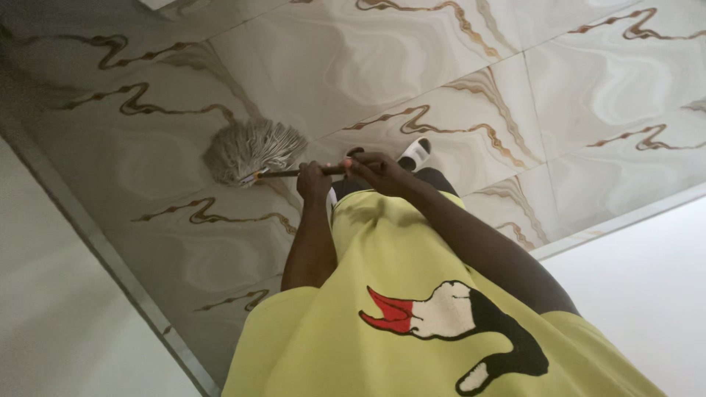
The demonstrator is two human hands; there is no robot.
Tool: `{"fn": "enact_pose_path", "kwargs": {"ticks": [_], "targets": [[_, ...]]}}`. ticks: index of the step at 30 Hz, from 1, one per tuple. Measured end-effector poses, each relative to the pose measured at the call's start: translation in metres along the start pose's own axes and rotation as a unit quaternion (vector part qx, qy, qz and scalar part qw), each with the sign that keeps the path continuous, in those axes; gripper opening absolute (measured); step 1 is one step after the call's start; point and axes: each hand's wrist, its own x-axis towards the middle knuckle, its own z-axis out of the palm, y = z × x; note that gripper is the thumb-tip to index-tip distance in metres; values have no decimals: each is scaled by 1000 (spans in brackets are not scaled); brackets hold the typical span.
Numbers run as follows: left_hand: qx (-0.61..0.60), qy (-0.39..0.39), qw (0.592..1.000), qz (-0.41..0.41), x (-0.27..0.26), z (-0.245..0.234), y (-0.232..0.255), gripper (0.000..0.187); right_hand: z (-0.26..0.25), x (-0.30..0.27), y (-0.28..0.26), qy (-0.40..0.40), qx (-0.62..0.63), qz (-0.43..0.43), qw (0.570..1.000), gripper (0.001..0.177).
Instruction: The person mops the floor by hand using a mop, pushing the mop head across the tiles in various directions.
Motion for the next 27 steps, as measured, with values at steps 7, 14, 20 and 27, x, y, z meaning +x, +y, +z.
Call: {"fn": "enact_pose_path", "kwargs": {"ticks": [7,14,20,27], "targets": [[-48,40,995,73,8,65,57,34,-52,-48,-15,85,51,-23,995,43],[-176,51,950,255,-9,104,175,27,-102,-137,-46,225,-78,51,970,38],[-218,-32,912,346,-28,163,266,26,-122,-193,-63,369,-63,19,927,34],[-123,-160,843,498,-54,167,346,28,-130,-218,-41,482,-124,48,866,33]]}}
